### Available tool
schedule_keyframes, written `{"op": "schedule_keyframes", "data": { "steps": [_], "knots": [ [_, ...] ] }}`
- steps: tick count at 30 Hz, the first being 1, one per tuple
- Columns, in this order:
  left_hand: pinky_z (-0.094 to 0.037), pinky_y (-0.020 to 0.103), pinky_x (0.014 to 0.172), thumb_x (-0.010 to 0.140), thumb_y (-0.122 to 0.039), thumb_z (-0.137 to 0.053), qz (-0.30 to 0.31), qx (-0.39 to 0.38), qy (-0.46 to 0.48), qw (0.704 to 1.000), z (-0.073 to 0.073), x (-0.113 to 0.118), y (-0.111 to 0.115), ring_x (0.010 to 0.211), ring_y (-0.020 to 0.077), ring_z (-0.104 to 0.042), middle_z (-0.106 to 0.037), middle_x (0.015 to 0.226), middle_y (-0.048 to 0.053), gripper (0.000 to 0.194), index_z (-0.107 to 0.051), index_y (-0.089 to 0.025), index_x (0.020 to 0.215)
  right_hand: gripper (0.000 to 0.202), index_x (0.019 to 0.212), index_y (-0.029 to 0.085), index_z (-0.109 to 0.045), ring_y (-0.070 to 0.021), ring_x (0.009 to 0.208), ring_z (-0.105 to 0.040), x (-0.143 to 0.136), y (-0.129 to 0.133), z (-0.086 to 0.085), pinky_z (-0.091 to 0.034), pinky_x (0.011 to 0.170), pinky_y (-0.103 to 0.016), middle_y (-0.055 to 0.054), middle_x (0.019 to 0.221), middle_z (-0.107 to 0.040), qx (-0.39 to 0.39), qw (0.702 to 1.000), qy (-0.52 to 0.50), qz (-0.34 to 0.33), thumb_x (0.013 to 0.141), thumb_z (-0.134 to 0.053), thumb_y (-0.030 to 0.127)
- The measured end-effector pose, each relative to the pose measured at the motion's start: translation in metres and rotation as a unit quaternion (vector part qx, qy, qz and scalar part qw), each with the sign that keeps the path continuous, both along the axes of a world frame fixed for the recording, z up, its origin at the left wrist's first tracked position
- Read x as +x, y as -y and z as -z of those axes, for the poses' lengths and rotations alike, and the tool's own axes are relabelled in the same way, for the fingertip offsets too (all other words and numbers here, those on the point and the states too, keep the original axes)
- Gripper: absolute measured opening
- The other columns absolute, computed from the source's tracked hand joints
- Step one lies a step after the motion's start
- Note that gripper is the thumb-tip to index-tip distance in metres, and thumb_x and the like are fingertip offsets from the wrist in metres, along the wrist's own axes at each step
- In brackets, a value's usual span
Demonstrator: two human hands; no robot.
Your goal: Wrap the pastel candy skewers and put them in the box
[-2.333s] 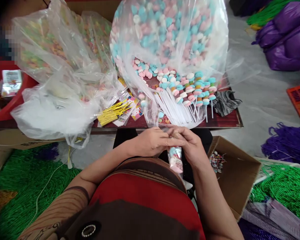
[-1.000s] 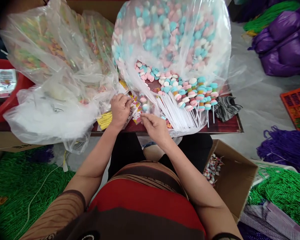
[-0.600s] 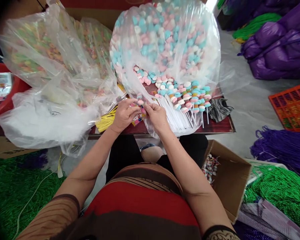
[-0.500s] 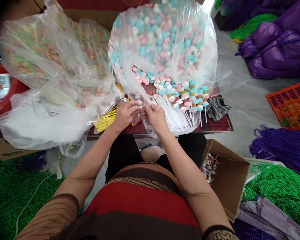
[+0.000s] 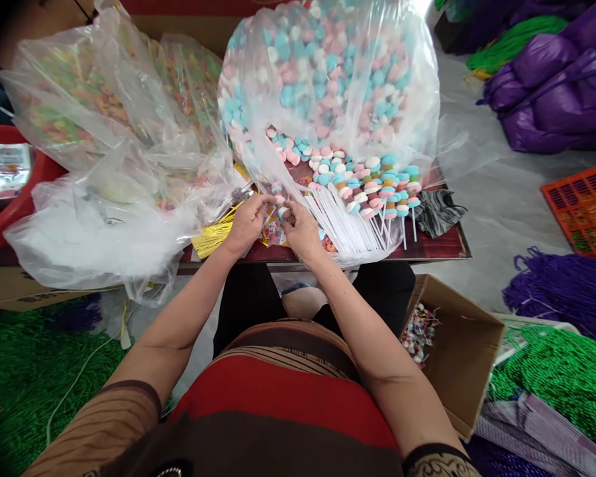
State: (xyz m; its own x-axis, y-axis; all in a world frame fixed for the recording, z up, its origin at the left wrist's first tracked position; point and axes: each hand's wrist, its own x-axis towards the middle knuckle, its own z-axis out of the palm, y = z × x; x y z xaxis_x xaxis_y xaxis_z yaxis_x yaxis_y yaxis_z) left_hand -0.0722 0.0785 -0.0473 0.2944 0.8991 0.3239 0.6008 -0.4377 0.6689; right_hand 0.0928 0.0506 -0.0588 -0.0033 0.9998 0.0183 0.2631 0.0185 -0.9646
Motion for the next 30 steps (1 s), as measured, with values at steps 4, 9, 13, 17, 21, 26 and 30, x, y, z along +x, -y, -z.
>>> {"op": "schedule_keyframes", "data": {
  "steps": [4, 9, 13, 17, 21, 26, 30],
  "knots": [
    [-0.050, 0.033, 0.095, 0.104, -0.026, -0.040, -0.014, -0.016, 0.004, 1.000, -0.001, -0.001, -0.001, 0.105, 0.0192, -0.069, -0.077, 0.110, 0.008, 0.032, -0.070, -0.019, 0.111, 0.039, 0.118, 0.022, -0.070, -0.0180, 0.078, -0.064, 0.006, 0.006, -0.010, -0.055, 0.090, -0.040, 0.000, 0.082, -0.071, 0.009, 1.000, -0.005, 0.012, 0.079, -0.065, 0.025],
    [-0.042, 0.040, 0.102, 0.097, -0.052, -0.057, 0.059, 0.017, -0.088, 0.994, -0.012, 0.002, 0.003, 0.112, 0.0257, -0.065, -0.076, 0.115, 0.011, 0.039, -0.072, -0.020, 0.115, 0.037, 0.118, 0.026, -0.070, -0.0180, 0.082, -0.065, 0.017, 0.012, -0.035, -0.054, 0.086, -0.037, 0.000, 0.089, -0.071, 0.040, 0.997, -0.037, 0.060, 0.082, -0.067, 0.034],
    [-0.043, 0.038, 0.095, 0.092, -0.052, -0.065, 0.104, 0.017, -0.078, 0.991, -0.030, 0.007, 0.004, 0.096, 0.0229, -0.065, -0.076, 0.093, 0.006, 0.033, -0.074, -0.021, 0.100, 0.041, 0.120, 0.029, -0.069, -0.0168, 0.079, -0.061, 0.029, 0.019, -0.054, -0.054, 0.076, -0.034, 0.000, 0.092, -0.068, 0.050, 0.992, -0.095, 0.059, 0.081, -0.072, 0.042],
    [-0.045, 0.035, 0.084, 0.094, -0.046, -0.063, 0.110, 0.014, -0.027, 0.993, -0.045, 0.013, 0.006, 0.078, 0.0182, -0.061, -0.068, 0.076, 0.001, 0.030, -0.068, -0.020, 0.079, 0.050, 0.114, 0.031, -0.070, -0.0166, 0.080, -0.061, 0.040, 0.029, -0.066, -0.054, 0.072, -0.033, 0.001, 0.092, -0.067, 0.028, 0.989, -0.144, 0.035, 0.070, -0.084, 0.048],
    [-0.043, 0.031, 0.068, 0.098, -0.059, -0.048, 0.146, -0.009, 0.024, 0.989, -0.053, 0.020, 0.014, 0.065, 0.0153, -0.052, -0.057, 0.065, 0.000, 0.051, -0.054, -0.020, 0.065, 0.038, 0.075, 0.024, -0.068, -0.0119, 0.057, -0.048, 0.044, 0.041, -0.066, -0.045, 0.055, -0.028, 0.004, 0.063, -0.057, -0.014, 0.988, -0.128, 0.082, 0.069, -0.084, 0.057],
    [-0.034, 0.028, 0.056, 0.099, -0.071, -0.031, 0.172, -0.062, 0.050, 0.982, -0.065, 0.028, 0.030, 0.057, 0.0128, -0.042, -0.045, 0.058, -0.002, 0.062, -0.040, -0.021, 0.062, 0.054, 0.060, 0.022, -0.057, -0.0108, 0.050, -0.045, 0.048, 0.057, -0.065, -0.040, 0.046, -0.025, 0.004, 0.053, -0.046, -0.045, 0.986, -0.114, 0.115, 0.075, -0.073, 0.072],
    [-0.030, 0.026, 0.054, 0.098, -0.070, -0.035, 0.199, -0.115, 0.028, 0.973, -0.071, 0.031, 0.043, 0.055, 0.0114, -0.040, -0.041, 0.056, -0.004, 0.061, -0.040, -0.021, 0.061, 0.045, 0.084, 0.022, -0.070, -0.0119, 0.061, -0.055, 0.056, 0.070, -0.065, -0.050, 0.059, -0.025, 0.003, 0.069, -0.062, -0.048, 0.984, -0.161, 0.058, 0.068, -0.084, 0.063]
  ]
}}
